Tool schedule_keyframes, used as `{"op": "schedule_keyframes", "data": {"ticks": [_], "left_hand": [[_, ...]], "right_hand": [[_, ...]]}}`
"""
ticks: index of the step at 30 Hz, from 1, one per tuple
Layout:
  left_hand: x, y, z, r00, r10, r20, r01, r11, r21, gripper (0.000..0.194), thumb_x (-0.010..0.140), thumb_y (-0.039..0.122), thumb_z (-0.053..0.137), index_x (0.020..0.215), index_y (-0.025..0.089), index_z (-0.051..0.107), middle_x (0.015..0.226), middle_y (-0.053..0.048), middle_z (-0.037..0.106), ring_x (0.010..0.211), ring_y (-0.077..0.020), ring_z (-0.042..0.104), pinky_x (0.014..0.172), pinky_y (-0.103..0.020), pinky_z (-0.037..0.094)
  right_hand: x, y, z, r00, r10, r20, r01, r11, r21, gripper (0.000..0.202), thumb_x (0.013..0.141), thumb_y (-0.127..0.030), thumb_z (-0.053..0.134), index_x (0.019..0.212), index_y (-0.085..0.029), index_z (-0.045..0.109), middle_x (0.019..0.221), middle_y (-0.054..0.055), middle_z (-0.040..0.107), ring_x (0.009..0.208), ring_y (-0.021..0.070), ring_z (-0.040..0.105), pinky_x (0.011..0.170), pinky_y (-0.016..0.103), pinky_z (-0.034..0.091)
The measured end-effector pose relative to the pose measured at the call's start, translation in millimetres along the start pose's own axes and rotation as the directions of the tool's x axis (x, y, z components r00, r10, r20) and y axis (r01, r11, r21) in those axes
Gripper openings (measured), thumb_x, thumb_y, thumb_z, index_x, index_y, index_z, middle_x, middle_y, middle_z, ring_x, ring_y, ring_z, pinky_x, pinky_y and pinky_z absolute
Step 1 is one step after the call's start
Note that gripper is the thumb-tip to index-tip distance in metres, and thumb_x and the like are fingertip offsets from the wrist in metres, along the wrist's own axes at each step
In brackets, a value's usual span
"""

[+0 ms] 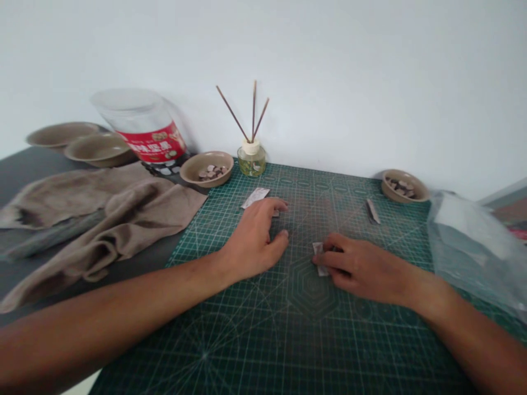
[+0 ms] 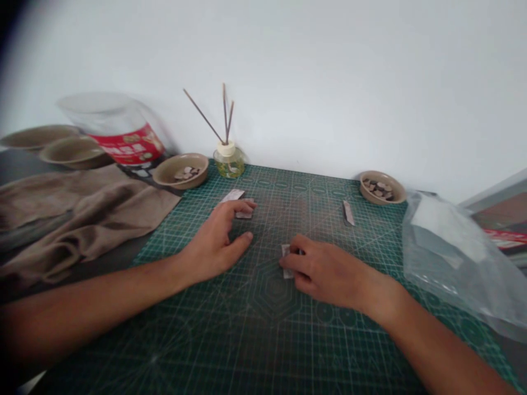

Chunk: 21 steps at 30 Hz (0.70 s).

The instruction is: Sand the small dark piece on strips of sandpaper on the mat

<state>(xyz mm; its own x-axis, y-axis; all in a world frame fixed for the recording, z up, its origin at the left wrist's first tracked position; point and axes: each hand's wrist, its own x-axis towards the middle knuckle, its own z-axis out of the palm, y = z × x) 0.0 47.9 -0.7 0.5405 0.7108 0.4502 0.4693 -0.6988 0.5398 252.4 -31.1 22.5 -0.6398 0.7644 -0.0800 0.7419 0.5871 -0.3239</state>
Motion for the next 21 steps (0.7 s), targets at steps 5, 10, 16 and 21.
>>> {"op": "schedule_keyframes", "data": {"ticks": [5,10,16,21], "left_hand": [[7.6,-10.6,-2.4,1.0,-0.007,0.017,0.004,0.987,0.159,0.037,0.085,0.023,0.055,0.12,0.015,0.05,0.128,-0.012,0.06,0.124,-0.027,0.055,0.11,-0.049,0.04],[5.8,-15.3,-1.1,0.996,-0.009,0.092,-0.028,0.916,0.399,0.041,0.094,0.033,0.05,0.129,0.013,0.056,0.141,-0.015,0.056,0.144,-0.0363,0.035,0.119,-0.06,0.024],[-9.7,5.7,0.9,0.965,0.07,0.251,-0.17,0.898,0.405,0.046,0.1,0.035,0.041,0.135,0.01,0.056,0.144,-0.017,0.056,0.145,-0.0354,0.037,0.121,-0.059,0.023],[-21.3,29.2,-1.1,0.901,0.188,0.391,-0.255,0.958,0.128,0.04,0.098,0.027,0.042,0.136,0.022,0.055,0.144,-0.008,0.058,0.135,-0.0242,0.051,0.118,-0.05,0.033]], "right_hand": [[-27.7,53.0,-15.6,0.991,0.124,-0.053,-0.126,0.991,-0.04,0.033,0.093,-0.009,0.051,0.116,-0.025,0.068,0.111,0.008,0.061,0.094,0.0201,0.065,0.086,0.037,0.052],[-59.0,103.9,-25.6,0.876,0.313,-0.366,-0.397,0.899,-0.182,0.027,0.093,-0.015,0.053,0.114,-0.021,0.071,0.104,0.011,0.063,0.094,0.0254,0.065,0.085,0.04,0.05],[-41.4,72.0,-24.3,0.794,0.332,-0.509,-0.459,0.877,-0.145,0.03,0.095,-0.019,0.051,0.122,-0.018,0.064,0.114,0.017,0.061,0.1,0.0322,0.063,0.093,0.051,0.049],[-13.4,15.6,-1.5,0.851,0.233,-0.47,-0.262,0.965,0.004,0.027,0.093,-0.015,0.053,0.118,-0.022,0.062,0.11,0.009,0.062,0.097,0.0231,0.064,0.09,0.041,0.054]]}}
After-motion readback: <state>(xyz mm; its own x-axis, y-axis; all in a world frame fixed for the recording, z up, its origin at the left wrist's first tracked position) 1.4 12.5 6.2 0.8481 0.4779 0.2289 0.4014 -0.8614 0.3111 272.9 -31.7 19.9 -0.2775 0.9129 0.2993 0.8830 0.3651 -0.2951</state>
